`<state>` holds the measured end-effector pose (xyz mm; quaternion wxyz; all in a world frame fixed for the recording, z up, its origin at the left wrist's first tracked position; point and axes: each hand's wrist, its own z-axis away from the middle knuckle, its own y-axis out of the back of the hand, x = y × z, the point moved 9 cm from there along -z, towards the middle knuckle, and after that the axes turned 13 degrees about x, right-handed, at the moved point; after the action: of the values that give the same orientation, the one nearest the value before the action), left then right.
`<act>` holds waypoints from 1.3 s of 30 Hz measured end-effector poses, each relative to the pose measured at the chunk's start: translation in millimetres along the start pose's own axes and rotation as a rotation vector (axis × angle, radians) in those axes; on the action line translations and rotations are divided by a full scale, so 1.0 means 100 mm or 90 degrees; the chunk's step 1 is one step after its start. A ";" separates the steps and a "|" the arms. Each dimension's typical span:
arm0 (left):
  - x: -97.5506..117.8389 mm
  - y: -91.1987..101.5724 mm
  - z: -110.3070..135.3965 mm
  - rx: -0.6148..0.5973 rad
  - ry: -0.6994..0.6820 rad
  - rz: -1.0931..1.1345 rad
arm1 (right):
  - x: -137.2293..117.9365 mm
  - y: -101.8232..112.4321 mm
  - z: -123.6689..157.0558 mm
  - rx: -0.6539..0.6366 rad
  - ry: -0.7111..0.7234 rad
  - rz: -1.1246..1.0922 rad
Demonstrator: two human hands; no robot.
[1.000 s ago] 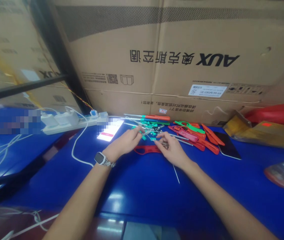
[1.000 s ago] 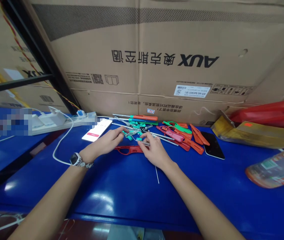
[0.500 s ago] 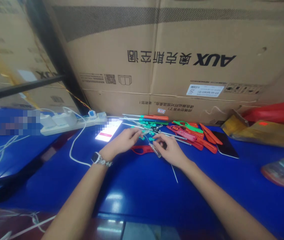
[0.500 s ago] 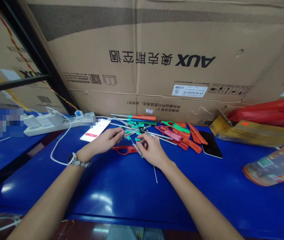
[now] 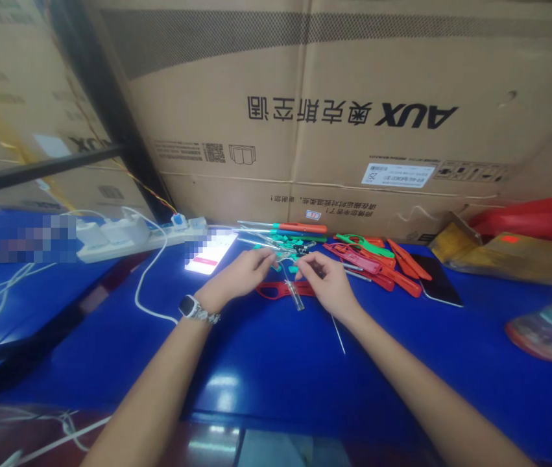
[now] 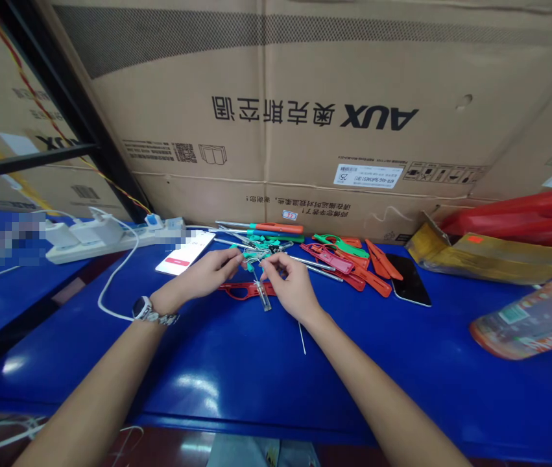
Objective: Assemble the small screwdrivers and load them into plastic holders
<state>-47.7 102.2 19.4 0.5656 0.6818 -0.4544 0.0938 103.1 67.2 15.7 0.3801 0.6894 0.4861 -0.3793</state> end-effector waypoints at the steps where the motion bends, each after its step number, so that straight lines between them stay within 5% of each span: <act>1: -0.01 0.00 0.00 0.000 0.008 0.003 | -0.01 -0.01 0.01 -0.013 0.006 0.012; 6: -0.03 -0.01 0.00 -0.003 0.029 0.035 | -0.11 -0.12 0.12 -0.090 0.101 0.114; 14: 0.01 -0.02 0.00 -0.003 0.031 0.099 | -0.05 -0.29 0.13 -0.070 0.121 0.242; 22: -0.01 -0.06 0.02 -0.029 0.068 0.119 | 0.13 -0.16 0.04 0.036 -0.005 0.084; 27: 0.05 -0.06 0.03 -0.030 0.023 0.077 | 0.15 -0.11 0.01 0.063 -0.002 0.140; 39: 0.05 -0.03 0.02 -0.037 0.001 -0.008 | 0.08 -0.03 -0.10 -0.049 0.044 0.047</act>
<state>-43.5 98.1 19.6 0.5863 0.6677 -0.4521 0.0775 103.4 79.5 12.6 0.4031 0.7046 0.4872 -0.3219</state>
